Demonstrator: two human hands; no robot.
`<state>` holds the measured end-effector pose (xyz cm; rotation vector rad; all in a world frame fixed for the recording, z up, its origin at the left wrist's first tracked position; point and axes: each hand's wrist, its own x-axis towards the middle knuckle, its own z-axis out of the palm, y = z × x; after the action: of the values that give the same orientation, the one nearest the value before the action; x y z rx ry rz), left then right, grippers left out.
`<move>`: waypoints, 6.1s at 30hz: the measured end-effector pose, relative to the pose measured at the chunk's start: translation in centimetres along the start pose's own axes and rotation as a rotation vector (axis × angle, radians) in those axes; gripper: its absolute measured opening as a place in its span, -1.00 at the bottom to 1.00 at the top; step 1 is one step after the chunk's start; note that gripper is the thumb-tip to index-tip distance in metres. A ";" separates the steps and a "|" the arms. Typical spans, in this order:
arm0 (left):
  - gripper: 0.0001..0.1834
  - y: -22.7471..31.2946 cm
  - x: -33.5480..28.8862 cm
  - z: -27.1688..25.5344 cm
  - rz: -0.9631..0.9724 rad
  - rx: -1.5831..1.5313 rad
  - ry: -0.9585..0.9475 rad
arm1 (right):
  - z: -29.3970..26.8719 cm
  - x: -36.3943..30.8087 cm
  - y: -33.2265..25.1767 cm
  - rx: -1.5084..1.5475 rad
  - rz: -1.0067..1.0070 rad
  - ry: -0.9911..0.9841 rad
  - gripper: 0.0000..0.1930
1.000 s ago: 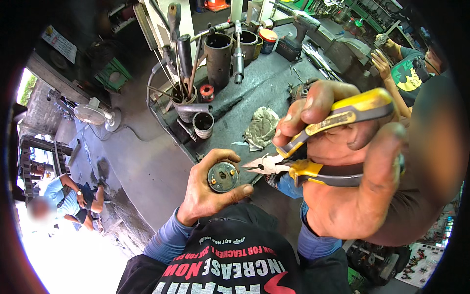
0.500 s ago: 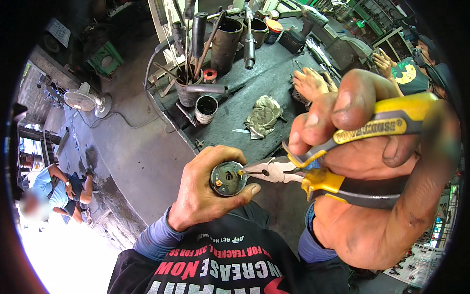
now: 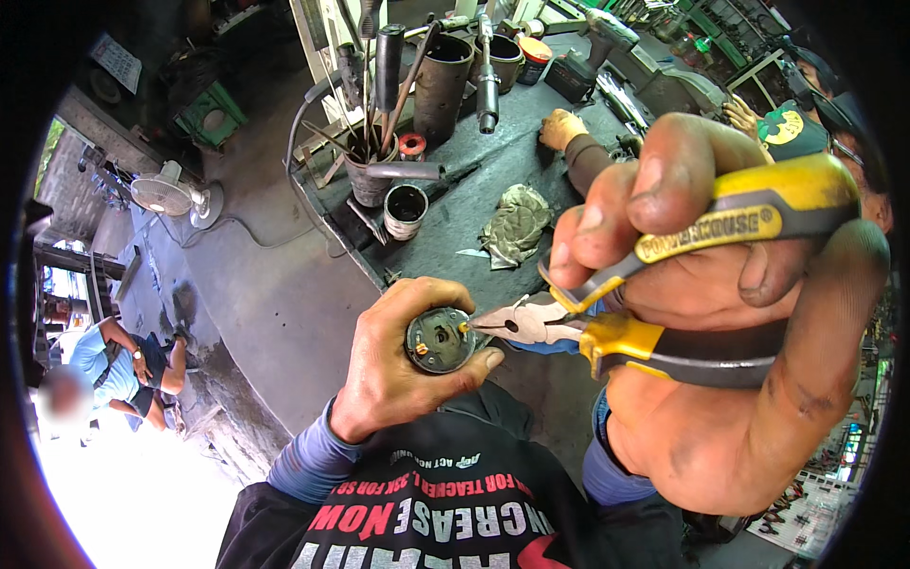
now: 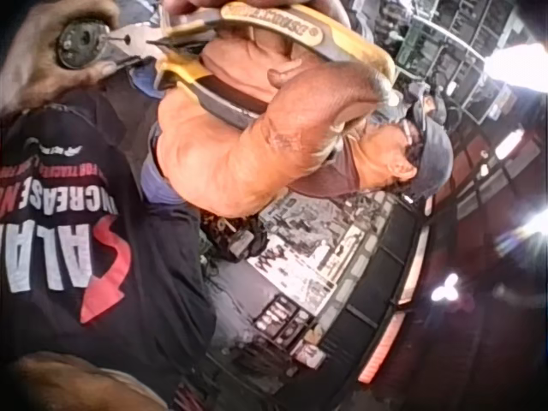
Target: The person uses pliers to remove a small metal clip from a cylindrical electrical component, then uses a screwdriver to adjust internal parts. They repeatedly insert and remove the clip while manipulating the component on a cluttered workbench.
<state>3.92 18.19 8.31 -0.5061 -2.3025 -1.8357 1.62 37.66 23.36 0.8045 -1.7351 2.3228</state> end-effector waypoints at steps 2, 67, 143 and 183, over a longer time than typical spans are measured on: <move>-0.48 -0.1 0.0 0.1 -0.001 0.002 0.000 | 0.2 0.2 -0.1 -0.021 0.013 -0.006 -0.67; -0.49 -0.9 0.8 0.5 0.005 -0.013 -0.024 | 0.5 -0.1 0.3 0.039 0.028 0.020 -0.69; -0.40 -11.7 0.6 7.0 -0.265 -0.037 0.028 | -12.4 -13.1 23.7 -0.303 0.739 0.232 -0.82; -0.20 -14.9 -1.5 3.0 -0.484 0.340 -0.153 | -19.0 -21.5 29.6 -0.724 0.702 0.595 -0.77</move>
<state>0.30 17.94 -6.47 -0.0375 -2.9645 -1.5522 1.43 49.91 -16.01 -0.6307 -2.4705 1.6480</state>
